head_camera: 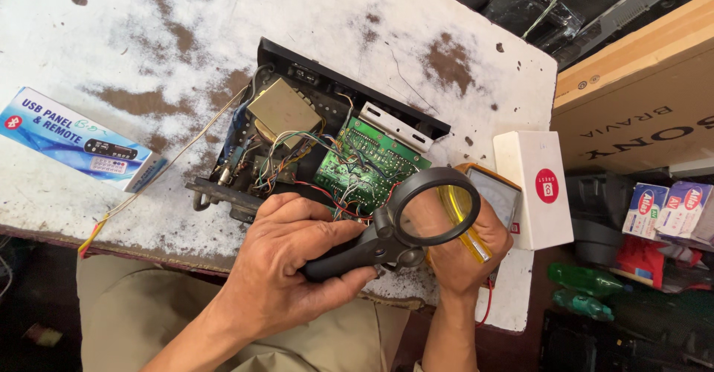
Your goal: The person is repairing an electronic device on a cluttered workbench. They use a screwdriver to adjust components on a circuit board, a magnifying glass to inspect details, and a multimeter to test electrical connections.
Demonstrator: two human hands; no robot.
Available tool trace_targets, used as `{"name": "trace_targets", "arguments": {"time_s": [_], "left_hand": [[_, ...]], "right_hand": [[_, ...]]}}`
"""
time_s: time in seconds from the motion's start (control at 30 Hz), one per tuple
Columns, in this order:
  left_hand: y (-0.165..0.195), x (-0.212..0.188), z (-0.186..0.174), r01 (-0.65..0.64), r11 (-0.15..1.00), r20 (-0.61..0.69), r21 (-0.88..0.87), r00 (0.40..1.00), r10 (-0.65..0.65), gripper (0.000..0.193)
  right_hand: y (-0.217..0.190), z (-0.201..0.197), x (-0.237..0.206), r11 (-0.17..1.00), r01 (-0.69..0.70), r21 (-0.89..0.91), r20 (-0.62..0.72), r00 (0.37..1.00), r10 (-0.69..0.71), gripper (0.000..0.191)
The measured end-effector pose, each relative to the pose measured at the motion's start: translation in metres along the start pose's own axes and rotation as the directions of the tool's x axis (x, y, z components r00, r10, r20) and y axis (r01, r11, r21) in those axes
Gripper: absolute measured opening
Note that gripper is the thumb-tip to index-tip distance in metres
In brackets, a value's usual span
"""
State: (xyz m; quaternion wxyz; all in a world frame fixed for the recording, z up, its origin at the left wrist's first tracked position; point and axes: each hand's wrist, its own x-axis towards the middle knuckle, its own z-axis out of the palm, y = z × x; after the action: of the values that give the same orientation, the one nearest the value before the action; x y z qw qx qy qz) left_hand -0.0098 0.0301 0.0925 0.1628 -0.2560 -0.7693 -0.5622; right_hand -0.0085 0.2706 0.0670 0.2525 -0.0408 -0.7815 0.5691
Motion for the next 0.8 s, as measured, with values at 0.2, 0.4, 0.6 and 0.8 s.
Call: {"name": "trace_targets", "arguments": {"time_s": [0.2, 0.4, 0.6, 0.8], "left_hand": [[0.001, 0.001, -0.001, 0.021, 1.000, 0.010, 0.001, 1.000, -0.021, 0.046], [0.002, 0.001, -0.001, 0.027, 0.999, 0.017, 0.024, 0.999, -0.027, 0.047], [0.002, 0.001, -0.001, 0.030, 0.999, 0.018, 0.028, 0.999, -0.031, 0.047], [0.001, 0.000, -0.001, 0.034, 0.999, 0.020, 0.027, 0.999, -0.035, 0.047]], "right_hand": [[-0.002, 0.001, 0.000, 1.000, 0.008, 0.015, -0.007, 1.000, -0.008, 0.028], [-0.008, 0.004, -0.001, 0.997, 0.044, -0.059, -0.012, 0.999, -0.044, 0.026], [-0.013, 0.008, 0.000, 1.000, 0.011, 0.002, 0.010, 1.000, -0.011, 0.027], [-0.012, 0.006, 0.000, 0.995, 0.039, -0.087, 0.020, 0.999, -0.037, 0.031]]}}
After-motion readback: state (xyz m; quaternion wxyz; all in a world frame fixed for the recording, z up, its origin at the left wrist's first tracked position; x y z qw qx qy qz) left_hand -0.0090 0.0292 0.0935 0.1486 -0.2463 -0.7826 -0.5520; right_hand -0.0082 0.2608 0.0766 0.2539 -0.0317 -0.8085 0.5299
